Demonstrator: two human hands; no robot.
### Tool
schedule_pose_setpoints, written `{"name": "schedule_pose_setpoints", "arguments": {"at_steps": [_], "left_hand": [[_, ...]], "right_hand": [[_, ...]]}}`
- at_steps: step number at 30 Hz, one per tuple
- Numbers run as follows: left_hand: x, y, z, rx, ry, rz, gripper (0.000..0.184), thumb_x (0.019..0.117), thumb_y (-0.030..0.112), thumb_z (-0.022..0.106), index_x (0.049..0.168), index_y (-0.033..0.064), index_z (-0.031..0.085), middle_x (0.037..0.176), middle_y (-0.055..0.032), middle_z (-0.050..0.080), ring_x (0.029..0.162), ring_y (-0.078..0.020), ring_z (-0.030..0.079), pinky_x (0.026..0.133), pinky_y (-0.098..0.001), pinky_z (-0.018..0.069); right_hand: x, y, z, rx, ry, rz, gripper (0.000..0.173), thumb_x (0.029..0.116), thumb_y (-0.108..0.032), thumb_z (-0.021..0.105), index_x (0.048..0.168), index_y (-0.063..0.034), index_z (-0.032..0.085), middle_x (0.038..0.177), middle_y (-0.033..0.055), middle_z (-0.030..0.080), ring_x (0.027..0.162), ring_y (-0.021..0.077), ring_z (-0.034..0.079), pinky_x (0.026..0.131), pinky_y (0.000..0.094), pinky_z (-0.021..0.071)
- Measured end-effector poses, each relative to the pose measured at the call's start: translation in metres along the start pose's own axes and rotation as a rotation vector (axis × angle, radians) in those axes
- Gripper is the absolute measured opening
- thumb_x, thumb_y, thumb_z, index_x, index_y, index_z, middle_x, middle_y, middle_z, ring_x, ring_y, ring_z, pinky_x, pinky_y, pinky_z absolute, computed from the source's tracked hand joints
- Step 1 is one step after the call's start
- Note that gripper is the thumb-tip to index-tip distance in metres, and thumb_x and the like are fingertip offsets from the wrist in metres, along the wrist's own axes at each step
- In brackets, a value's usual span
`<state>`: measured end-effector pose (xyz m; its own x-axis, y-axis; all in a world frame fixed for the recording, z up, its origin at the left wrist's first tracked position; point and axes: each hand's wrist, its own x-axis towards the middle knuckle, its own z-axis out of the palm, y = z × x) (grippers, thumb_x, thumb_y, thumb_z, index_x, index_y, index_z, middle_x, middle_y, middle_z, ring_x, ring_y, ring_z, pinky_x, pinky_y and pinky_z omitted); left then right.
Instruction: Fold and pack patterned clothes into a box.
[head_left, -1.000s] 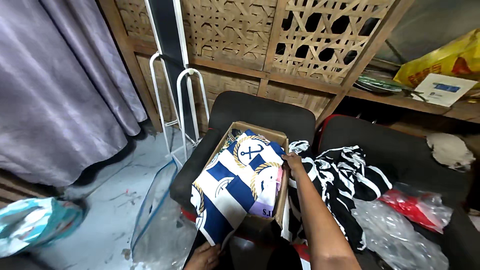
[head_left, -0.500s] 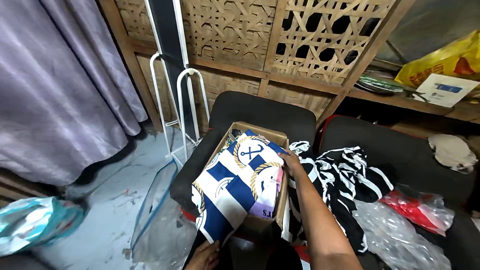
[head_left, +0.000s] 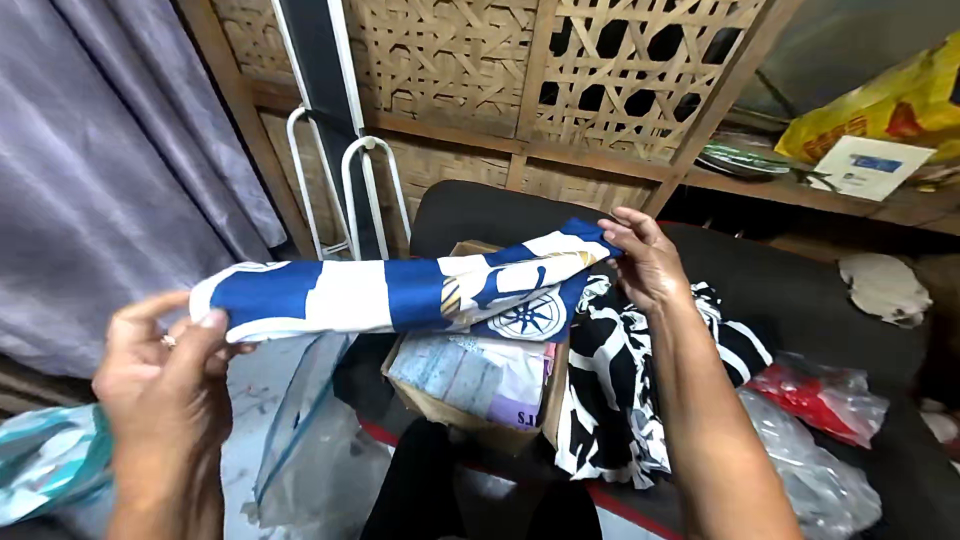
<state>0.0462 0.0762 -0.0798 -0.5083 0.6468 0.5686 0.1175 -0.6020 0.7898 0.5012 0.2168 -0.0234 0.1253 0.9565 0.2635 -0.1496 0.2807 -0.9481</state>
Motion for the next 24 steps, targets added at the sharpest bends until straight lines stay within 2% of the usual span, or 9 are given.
{"name": "schedule_pose_setpoints", "arguments": {"at_steps": [3,7,9,12,15,17,20,22,24], "left_hand": [[0.035,-0.004,0.026,0.028,-0.005,-0.103,0.042,0.0989,0.014,0.053,0.140,0.0150,0.045,0.085,0.0102,0.066,0.064,-0.0008,0.065,0.061,-0.0188,0.0585],[0.066,-0.026,0.070,-0.054,-0.079,-0.336,0.017,0.1039,0.014,0.054,0.117,0.0130,0.064,0.086,0.0061,0.068,0.065,-0.0025,0.064,0.062,-0.0194,0.0567],[0.073,-0.027,0.084,-0.017,-0.123,-0.351,0.017,0.1043,0.016,0.055,0.117,0.0129,0.065,0.089,0.0058,0.068,0.067,-0.0021,0.065,0.063,-0.0186,0.0568],[0.075,-0.021,0.088,-0.002,-0.201,-0.251,0.019,0.1040,0.015,0.056,0.121,0.0152,0.064,0.097,0.0071,0.069,0.071,-0.0010,0.066,0.067,-0.0185,0.0580],[0.063,-0.027,0.078,0.023,-0.270,-0.181,0.019,0.1035,0.014,0.054,0.119,0.0166,0.065,0.102,0.0083,0.070,0.075,-0.0007,0.067,0.069,-0.0190,0.0585],[0.042,-0.050,0.065,0.081,-0.301,-0.227,0.020,0.1017,0.012,0.054,0.118,0.0122,0.064,0.103,0.0056,0.069,0.078,-0.0036,0.067,0.072,-0.0231,0.0591],[-0.013,-0.116,0.030,0.182,-0.356,-0.424,0.024,0.0988,0.010,0.054,0.119,0.0013,0.062,0.093,0.0020,0.068,0.074,-0.0046,0.066,0.070,-0.0239,0.0587],[-0.059,-0.160,0.009,0.289,-0.416,-0.591,0.025,0.0994,0.006,0.055,0.121,-0.0033,0.060,0.091,-0.0032,0.066,0.071,-0.0056,0.064,0.068,-0.0236,0.0566],[-0.094,-0.188,-0.006,0.395,-0.453,-0.724,0.024,0.1000,0.001,0.055,0.123,-0.0056,0.061,0.095,-0.0112,0.066,0.075,-0.0113,0.063,0.072,-0.0297,0.0556]], "right_hand": [[0.000,-0.010,-0.005,-0.025,0.012,-0.017,0.026,0.0998,-0.002,0.057,0.123,-0.0132,0.060,0.104,-0.0005,0.071,0.079,0.0053,0.066,0.067,0.0206,0.0551],[0.019,0.003,-0.017,0.037,0.142,0.013,0.016,0.0974,0.001,0.059,0.110,-0.0072,0.065,0.097,0.0018,0.069,0.075,0.0068,0.065,0.066,0.0218,0.0559],[0.022,-0.001,-0.023,0.018,0.201,-0.057,0.018,0.0981,0.000,0.058,0.113,-0.0075,0.063,0.098,0.0009,0.067,0.076,0.0063,0.064,0.067,0.0216,0.0551],[0.016,-0.015,-0.035,-0.044,0.197,-0.252,0.020,0.0978,-0.004,0.060,0.117,-0.0060,0.062,0.102,0.0007,0.067,0.079,0.0068,0.065,0.069,0.0238,0.0565],[-0.013,-0.012,-0.049,-0.157,0.135,-0.329,0.024,0.0992,-0.008,0.059,0.123,-0.0119,0.061,0.112,-0.0034,0.067,0.087,0.0048,0.066,0.074,0.0243,0.0574],[-0.035,0.016,-0.060,-0.217,0.180,-0.269,0.028,0.0969,-0.007,0.061,0.124,-0.0090,0.062,0.115,0.0010,0.067,0.089,0.0089,0.066,0.073,0.0286,0.0579],[-0.084,0.099,-0.074,-0.341,0.226,-0.025,0.033,0.0936,-0.003,0.062,0.125,0.0042,0.060,0.114,0.0137,0.066,0.085,0.0149,0.066,0.069,0.0317,0.0570],[-0.124,0.158,-0.078,-0.372,0.228,0.183,0.032,0.0950,-0.001,0.063,0.126,0.0058,0.059,0.115,0.0171,0.066,0.083,0.0170,0.066,0.067,0.0325,0.0563],[-0.155,0.207,-0.084,-0.379,0.254,0.341,0.033,0.0954,-0.001,0.064,0.127,0.0063,0.059,0.116,0.0202,0.065,0.087,0.0213,0.067,0.071,0.0369,0.0576]]}}
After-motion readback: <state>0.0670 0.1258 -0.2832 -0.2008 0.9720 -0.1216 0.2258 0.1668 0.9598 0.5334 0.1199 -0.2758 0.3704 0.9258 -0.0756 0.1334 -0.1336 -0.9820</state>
